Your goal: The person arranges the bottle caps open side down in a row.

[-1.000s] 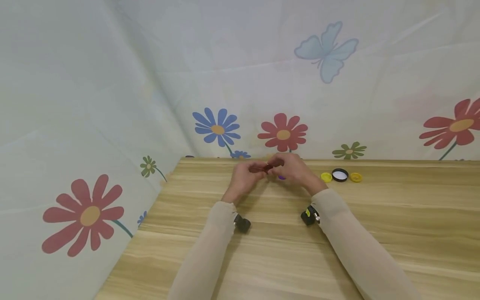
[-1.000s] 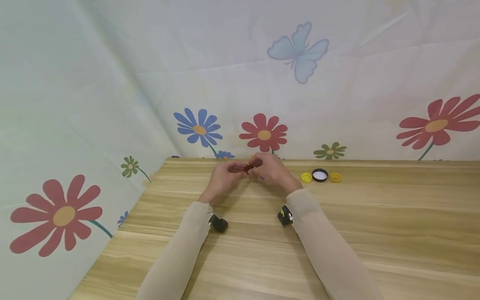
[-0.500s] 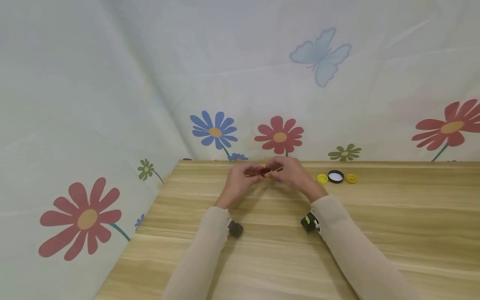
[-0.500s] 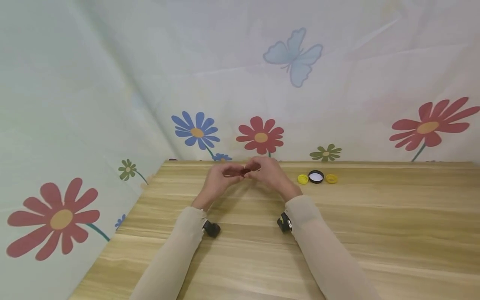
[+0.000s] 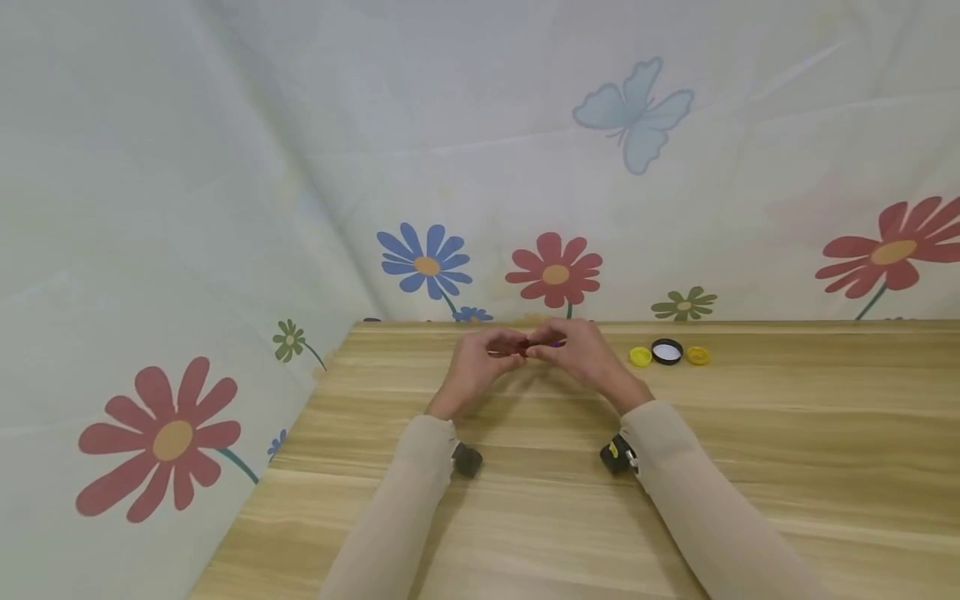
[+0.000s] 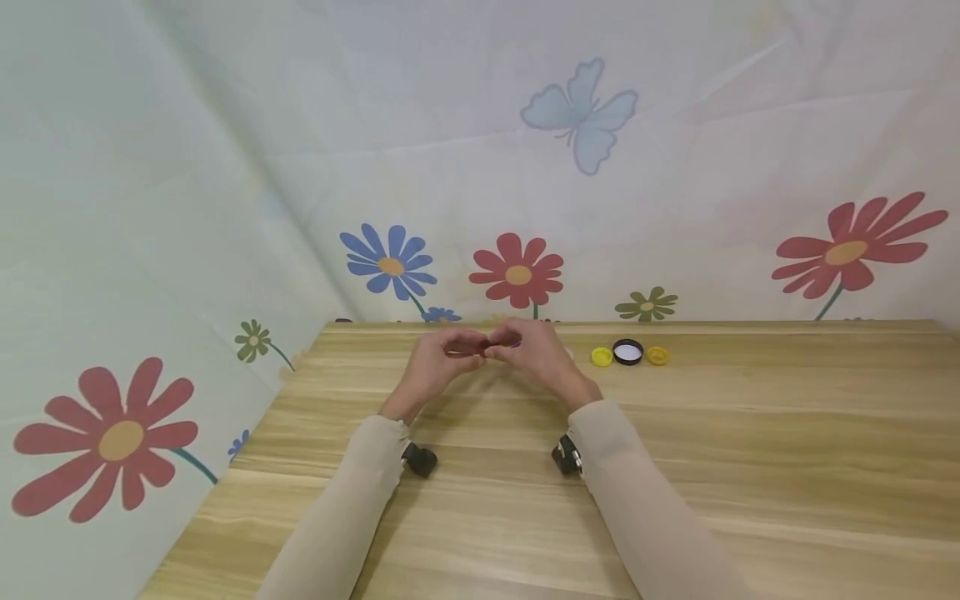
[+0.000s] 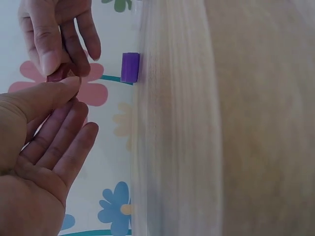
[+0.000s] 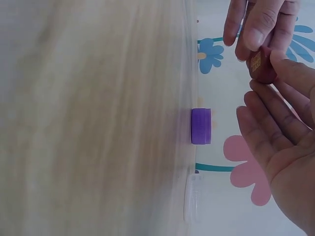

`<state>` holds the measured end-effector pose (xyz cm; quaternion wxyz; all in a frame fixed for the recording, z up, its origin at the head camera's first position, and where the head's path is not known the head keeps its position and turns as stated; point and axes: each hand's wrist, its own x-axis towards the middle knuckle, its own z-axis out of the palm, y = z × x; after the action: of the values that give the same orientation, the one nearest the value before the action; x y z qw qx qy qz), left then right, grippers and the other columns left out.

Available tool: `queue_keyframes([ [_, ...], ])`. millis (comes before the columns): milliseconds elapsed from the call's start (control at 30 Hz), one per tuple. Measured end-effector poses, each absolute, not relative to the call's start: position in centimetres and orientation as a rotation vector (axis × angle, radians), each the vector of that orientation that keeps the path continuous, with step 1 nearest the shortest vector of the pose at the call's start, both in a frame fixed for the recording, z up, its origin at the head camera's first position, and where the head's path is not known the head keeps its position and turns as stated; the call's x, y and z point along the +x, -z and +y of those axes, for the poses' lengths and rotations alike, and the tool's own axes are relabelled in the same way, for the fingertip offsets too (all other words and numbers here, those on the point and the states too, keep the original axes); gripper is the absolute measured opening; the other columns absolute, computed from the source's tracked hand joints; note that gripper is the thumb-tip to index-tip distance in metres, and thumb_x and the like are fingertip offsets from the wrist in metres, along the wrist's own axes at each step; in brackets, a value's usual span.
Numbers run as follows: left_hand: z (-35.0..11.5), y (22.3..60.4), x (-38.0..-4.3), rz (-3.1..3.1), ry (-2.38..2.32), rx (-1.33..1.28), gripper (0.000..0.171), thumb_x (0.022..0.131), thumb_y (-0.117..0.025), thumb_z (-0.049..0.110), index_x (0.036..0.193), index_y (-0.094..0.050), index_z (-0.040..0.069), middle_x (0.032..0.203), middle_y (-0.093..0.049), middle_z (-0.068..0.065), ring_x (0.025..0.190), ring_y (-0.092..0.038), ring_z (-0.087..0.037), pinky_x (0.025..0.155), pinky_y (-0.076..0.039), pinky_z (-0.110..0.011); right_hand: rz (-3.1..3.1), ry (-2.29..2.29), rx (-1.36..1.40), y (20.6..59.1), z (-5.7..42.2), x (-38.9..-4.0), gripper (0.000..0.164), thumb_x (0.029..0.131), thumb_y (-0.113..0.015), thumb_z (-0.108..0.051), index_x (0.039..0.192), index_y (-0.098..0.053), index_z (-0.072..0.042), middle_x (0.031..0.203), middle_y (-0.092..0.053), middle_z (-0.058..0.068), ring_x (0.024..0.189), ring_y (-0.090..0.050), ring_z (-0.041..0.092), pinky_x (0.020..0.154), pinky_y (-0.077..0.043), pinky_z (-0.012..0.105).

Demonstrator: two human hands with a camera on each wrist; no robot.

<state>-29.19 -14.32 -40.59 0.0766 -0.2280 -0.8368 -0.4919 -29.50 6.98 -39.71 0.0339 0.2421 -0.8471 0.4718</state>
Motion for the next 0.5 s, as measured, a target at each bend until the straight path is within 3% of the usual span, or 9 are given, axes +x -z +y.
queue_keyframes([
  [500,-14.54,40.65,-29.09,-2.495,1.452,-0.656,0.023,0.093,-0.083,0.006,0.115,-0.079,0.002,0.110,-0.079,-0.009,0.100,-0.076,-0.024,0.089,-0.060,-0.033,-2.560,-1.416,0.785,39.80,7.21,-28.87,0.019,0.098,-0.080,-0.014,0.114,-0.078,-0.004,0.106,-0.078,0.006,0.101,-0.072,0.024,0.095,-0.058,0.042],
])
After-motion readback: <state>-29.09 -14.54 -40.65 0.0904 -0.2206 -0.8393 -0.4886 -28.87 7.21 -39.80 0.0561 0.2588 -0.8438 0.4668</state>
